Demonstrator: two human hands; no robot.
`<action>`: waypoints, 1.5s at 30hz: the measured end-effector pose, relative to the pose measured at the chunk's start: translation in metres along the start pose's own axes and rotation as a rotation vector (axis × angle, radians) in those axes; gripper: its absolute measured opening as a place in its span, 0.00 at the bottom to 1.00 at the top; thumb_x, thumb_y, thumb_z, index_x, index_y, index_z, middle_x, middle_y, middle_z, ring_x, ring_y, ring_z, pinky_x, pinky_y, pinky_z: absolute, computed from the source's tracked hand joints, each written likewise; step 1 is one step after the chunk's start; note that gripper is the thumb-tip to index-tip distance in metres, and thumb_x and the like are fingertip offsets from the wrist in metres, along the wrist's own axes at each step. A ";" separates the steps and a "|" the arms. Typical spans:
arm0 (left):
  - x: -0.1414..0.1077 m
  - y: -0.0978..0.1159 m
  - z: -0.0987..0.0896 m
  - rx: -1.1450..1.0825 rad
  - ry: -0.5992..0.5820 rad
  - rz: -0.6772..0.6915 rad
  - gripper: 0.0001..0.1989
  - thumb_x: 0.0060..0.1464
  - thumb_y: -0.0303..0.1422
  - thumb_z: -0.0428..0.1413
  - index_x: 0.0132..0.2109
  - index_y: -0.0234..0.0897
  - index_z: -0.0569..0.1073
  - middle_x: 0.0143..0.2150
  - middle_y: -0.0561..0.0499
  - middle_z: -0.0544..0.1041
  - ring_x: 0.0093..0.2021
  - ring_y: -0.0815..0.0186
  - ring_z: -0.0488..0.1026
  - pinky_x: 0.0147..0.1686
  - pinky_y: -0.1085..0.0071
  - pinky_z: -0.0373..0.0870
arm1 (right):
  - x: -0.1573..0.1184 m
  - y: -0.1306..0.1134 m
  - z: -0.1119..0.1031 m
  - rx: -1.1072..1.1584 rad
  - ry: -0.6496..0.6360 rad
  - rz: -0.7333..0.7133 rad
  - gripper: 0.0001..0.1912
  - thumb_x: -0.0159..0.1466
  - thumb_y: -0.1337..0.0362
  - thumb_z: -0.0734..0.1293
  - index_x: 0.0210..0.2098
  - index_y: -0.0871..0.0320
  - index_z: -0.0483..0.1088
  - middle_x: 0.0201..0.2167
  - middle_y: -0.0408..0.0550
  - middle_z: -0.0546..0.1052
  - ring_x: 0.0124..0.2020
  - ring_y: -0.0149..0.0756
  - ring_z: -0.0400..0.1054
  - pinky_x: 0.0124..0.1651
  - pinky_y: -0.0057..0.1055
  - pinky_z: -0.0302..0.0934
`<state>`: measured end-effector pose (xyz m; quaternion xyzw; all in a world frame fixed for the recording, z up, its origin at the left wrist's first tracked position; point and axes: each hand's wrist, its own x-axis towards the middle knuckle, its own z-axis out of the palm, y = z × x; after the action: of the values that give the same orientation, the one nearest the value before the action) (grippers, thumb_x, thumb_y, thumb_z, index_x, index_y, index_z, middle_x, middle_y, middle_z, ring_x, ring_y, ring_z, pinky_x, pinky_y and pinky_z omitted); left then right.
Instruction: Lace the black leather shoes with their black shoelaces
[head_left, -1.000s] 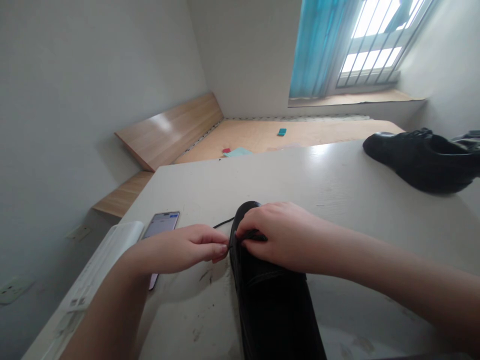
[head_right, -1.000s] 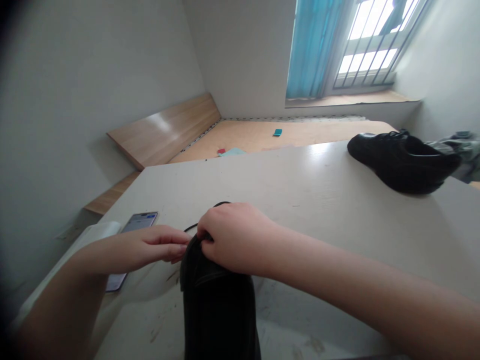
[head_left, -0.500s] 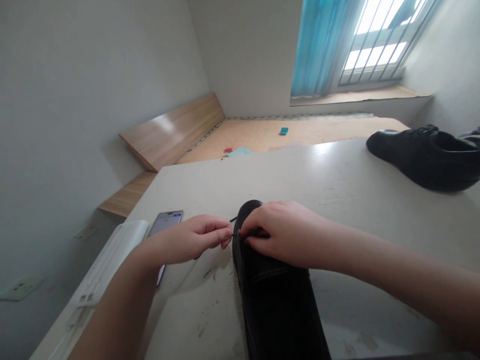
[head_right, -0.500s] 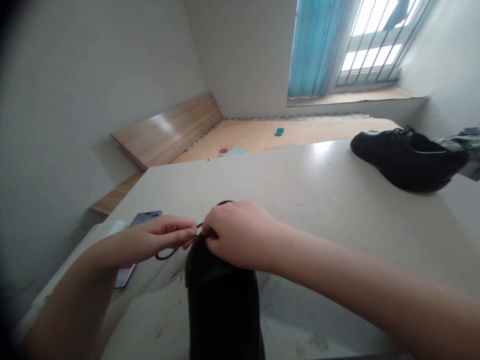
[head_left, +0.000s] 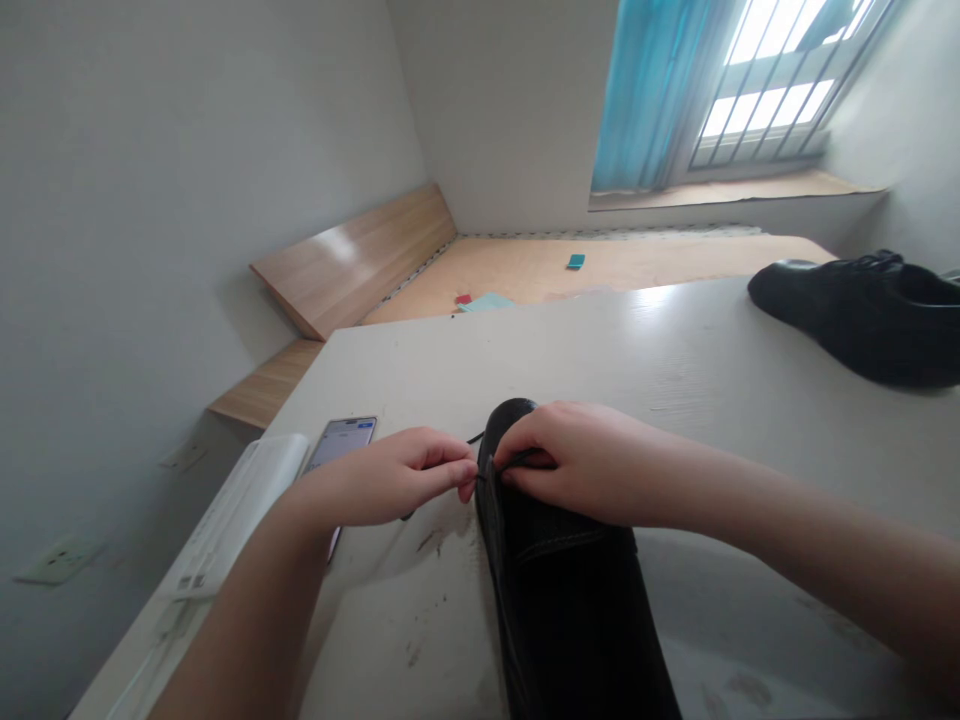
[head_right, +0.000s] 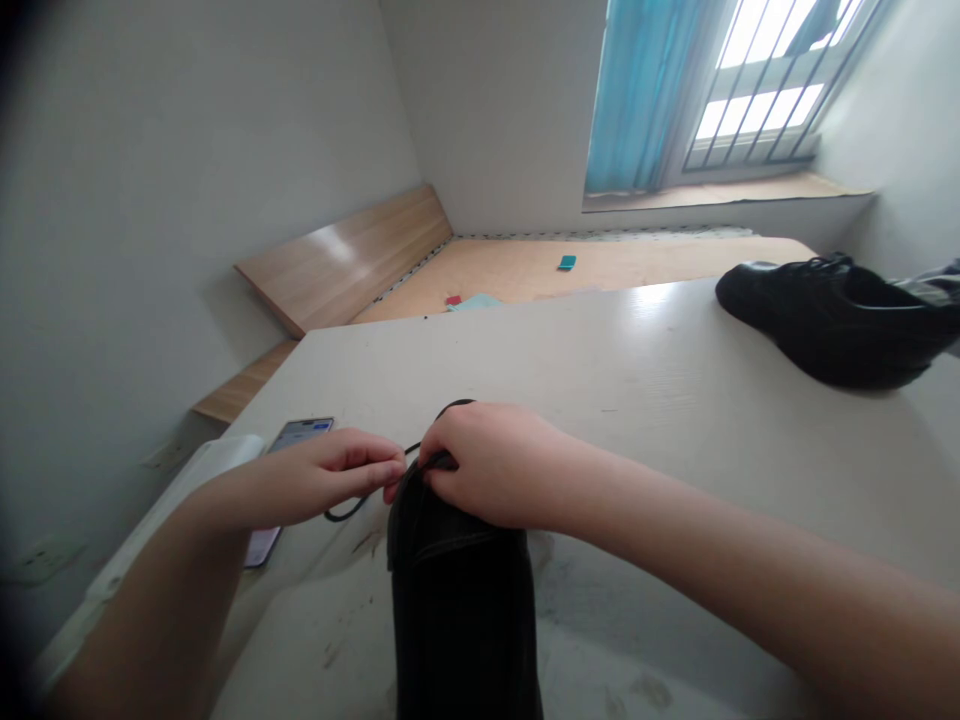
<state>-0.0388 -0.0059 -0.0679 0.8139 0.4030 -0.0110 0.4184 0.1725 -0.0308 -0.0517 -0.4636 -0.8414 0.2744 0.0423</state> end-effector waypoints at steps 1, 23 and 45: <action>0.000 0.000 0.000 -0.008 -0.001 0.007 0.20 0.64 0.43 0.47 0.31 0.35 0.72 0.25 0.57 0.62 0.25 0.71 0.59 0.25 0.75 0.56 | 0.000 0.000 0.000 0.005 0.002 0.000 0.13 0.63 0.66 0.64 0.41 0.52 0.81 0.37 0.45 0.81 0.34 0.35 0.71 0.33 0.28 0.55; 0.004 -0.008 0.002 -0.052 -0.312 -0.103 0.14 0.57 0.40 0.54 0.31 0.35 0.76 0.22 0.57 0.66 0.23 0.71 0.62 0.24 0.76 0.59 | 0.005 0.012 -0.008 0.592 0.341 -0.075 0.06 0.60 0.69 0.64 0.26 0.58 0.63 0.25 0.39 0.69 0.23 0.26 0.53 0.27 0.26 0.48; 0.022 -0.031 0.011 0.069 0.487 0.076 0.35 0.53 0.30 0.54 0.68 0.39 0.61 0.75 0.43 0.53 0.75 0.48 0.41 0.71 0.48 0.44 | -0.002 0.001 -0.010 0.952 0.097 -0.172 0.12 0.69 0.73 0.60 0.28 0.59 0.61 0.25 0.39 0.74 0.25 0.24 0.61 0.27 0.23 0.51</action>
<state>-0.0408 0.0107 -0.1039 0.8209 0.4605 0.1875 0.2811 0.1774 -0.0273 -0.0432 -0.3340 -0.6549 0.6022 0.3113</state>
